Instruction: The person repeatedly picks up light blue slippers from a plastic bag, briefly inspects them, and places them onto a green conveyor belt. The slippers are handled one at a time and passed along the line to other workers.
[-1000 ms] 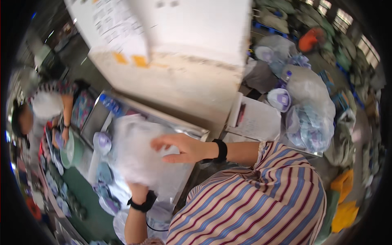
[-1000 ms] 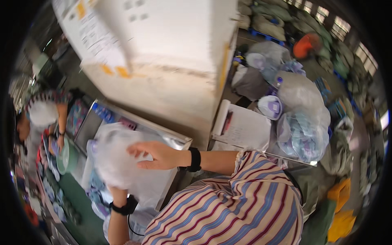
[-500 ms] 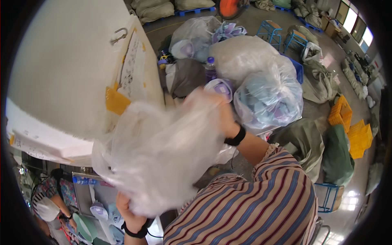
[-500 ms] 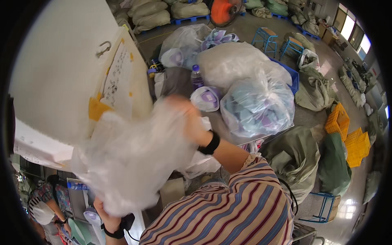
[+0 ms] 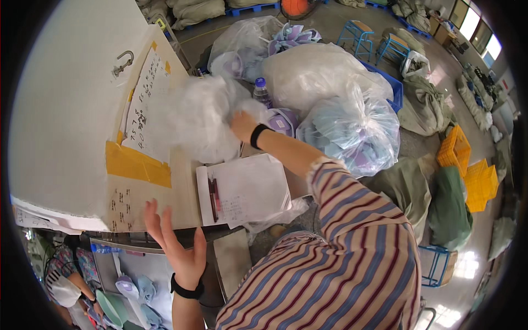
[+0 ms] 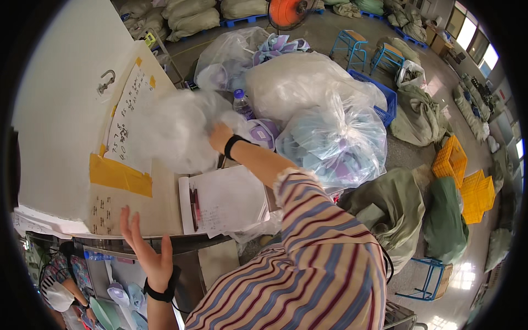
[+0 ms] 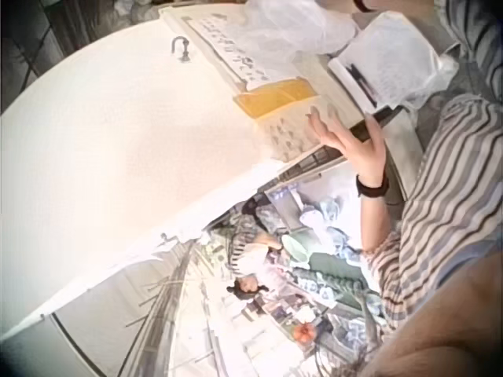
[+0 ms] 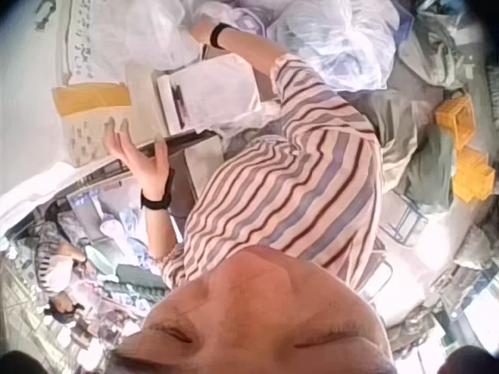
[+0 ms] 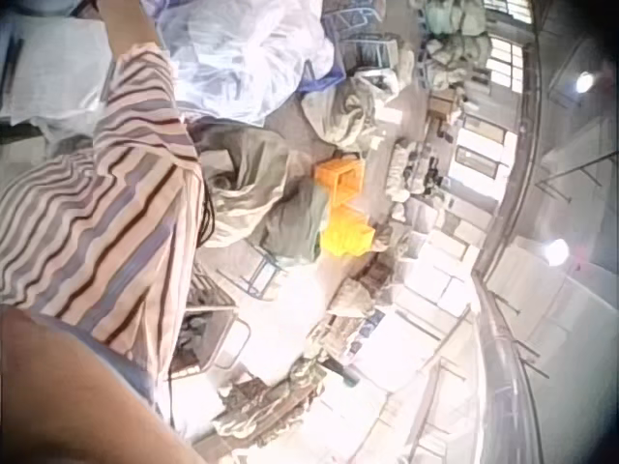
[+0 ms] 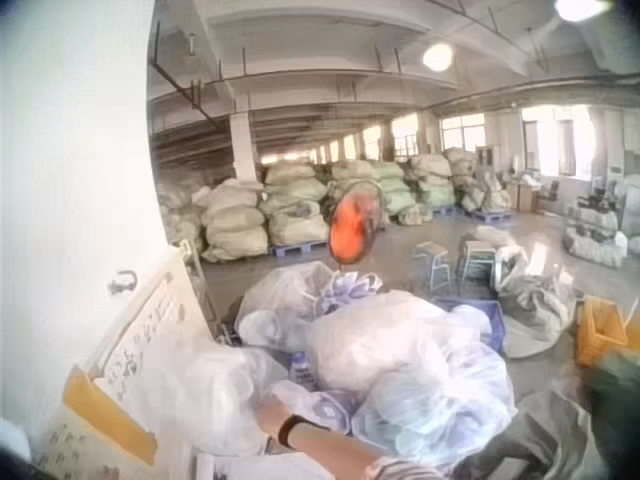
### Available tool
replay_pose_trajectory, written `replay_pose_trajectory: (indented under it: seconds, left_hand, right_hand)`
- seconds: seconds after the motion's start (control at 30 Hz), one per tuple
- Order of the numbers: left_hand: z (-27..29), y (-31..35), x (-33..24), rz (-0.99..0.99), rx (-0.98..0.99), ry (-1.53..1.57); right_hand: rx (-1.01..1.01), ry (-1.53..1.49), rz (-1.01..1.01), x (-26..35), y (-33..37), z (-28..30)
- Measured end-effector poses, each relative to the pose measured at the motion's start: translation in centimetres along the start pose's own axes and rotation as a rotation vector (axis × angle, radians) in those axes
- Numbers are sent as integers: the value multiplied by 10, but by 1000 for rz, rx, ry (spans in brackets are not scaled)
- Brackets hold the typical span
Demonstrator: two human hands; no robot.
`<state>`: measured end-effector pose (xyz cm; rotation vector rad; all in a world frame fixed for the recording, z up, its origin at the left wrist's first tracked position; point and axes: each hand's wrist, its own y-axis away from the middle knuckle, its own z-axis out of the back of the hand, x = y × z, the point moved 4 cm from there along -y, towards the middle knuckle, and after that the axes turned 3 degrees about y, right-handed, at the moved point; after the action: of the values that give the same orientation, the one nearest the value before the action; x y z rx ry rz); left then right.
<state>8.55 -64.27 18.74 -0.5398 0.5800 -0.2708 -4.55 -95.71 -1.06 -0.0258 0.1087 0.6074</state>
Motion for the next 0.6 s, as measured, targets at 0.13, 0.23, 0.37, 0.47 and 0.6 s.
replay_pose_trajectory:
  seconds: [0.13, 0.23, 0.37, 0.47, 0.6]
  left_hand:
    - [18, 15, 0, 48, 79, -62]
    - [43, 36, 1, 123, 11, -88]
    - [74, 84, 7, 211, -27, 151]
    - [98, 146, -1, 273, -91, -11]
    - [135, 237, -16, 600, -374, -122]
  right_hand:
    - [137, -32, 67, 31, -22, -13]
    - [-169, -18, 106, 43, -23, 36]
    - [-512, -360, 556, 55, 9, 49]
    - [-226, -446, 405, 76, 59, 131]
    - [-168, -1266, 919, 158, 144, 234]
